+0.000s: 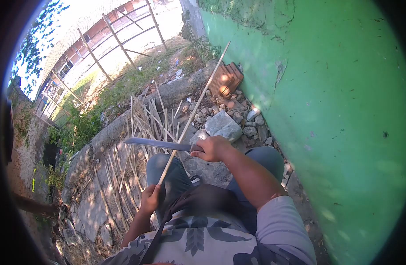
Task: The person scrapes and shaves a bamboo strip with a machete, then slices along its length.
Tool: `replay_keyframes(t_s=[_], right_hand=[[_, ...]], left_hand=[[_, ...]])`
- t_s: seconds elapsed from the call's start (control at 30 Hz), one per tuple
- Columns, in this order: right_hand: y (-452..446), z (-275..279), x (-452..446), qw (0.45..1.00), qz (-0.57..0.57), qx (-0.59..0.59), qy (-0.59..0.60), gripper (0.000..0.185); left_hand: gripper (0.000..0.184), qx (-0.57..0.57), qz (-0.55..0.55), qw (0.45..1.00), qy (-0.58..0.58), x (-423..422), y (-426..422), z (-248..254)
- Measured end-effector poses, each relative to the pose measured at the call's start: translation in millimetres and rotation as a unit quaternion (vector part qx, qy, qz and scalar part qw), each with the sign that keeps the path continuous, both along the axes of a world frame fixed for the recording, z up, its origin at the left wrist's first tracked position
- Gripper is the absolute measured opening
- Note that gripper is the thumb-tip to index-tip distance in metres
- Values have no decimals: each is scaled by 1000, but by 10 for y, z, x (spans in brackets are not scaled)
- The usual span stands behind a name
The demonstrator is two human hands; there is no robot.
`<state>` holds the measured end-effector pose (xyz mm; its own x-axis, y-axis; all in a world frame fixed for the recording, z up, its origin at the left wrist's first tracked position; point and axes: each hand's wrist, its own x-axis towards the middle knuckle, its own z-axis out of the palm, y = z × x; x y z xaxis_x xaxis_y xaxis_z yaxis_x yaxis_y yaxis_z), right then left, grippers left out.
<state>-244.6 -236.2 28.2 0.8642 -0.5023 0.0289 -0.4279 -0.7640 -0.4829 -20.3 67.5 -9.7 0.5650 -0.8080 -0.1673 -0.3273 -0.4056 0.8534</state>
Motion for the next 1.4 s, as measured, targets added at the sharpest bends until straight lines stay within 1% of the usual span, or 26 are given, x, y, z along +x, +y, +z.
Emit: replay_keyframes(t_s=[0.03, 0.13, 0.23, 0.33, 0.4, 0.43, 0.5, 0.6, 0.67, 0.77, 0.87, 0.97, 1.07, 1.17, 1.27, 1.4], right_hand=[[14, 10, 15, 1000, 15, -14, 12, 56], [-4, 55, 17, 1000, -4, -25, 0, 55], [-159, -87, 20, 997, -67, -3, -28, 54], [-314, -259, -24, 983, -130, 20, -130, 54], [-321, -314, -56, 984, -128, 21, -123, 54], [-322, -303, -74, 984, -128, 20, -119, 54], [-234, -252, -66, 992, -93, 12, -83, 54], [32, -32, -6, 1000, -26, 1, -18, 54], [83, 5, 39, 1000, 18, -24, 11, 57], [-8, -30, 69, 999, 7, -33, 10, 59], [-145, -58, 71, 998, -59, 21, 9, 60], [-252, -188, 17, 993, -108, 38, -31, 61], [-268, -218, -38, 993, -104, 47, -7, 61], [-180, -123, -33, 995, -92, 42, 21, 61], [-60, -84, 40, 999, -29, 15, 20, 61], [-10, -29, 88, 999, 1, -10, 32, 60]], left_hand=[[40, -4, 0, 1000, -14, 2, -1, -4], [38, -8, -2, 999, -45, -13, -2, 32], [38, -3, -4, 999, -52, -15, -9, 44], [38, 5, -6, 998, -56, 21, -7, -33], [38, 10, -15, 997, -70, 20, -5, -7], [38, 6, -13, 999, -52, 11, -8, 10], [38, -4, -7, 1000, -15, -12, -30, 39], [37, 12, -6, 999, -30, -24, -42, 81], [38, 5, -4, 1000, -23, -36, -35, 82], [38, 10, 3, 999, -42, -6, -6, 18], [37, 12, 3, 998, -65, -17, 2, 27], [37, 17, -8, 998, -65, 42, -2, -56], [37, 27, -11, 999, -41, -3, -8, 35], [37, 28, -9, 999, -26, -20, -45, 69], [36, 27, 0, 999, -23, -41, -42, 97], [35, 12, 12, 1000, -11, -64, -29, 106]])
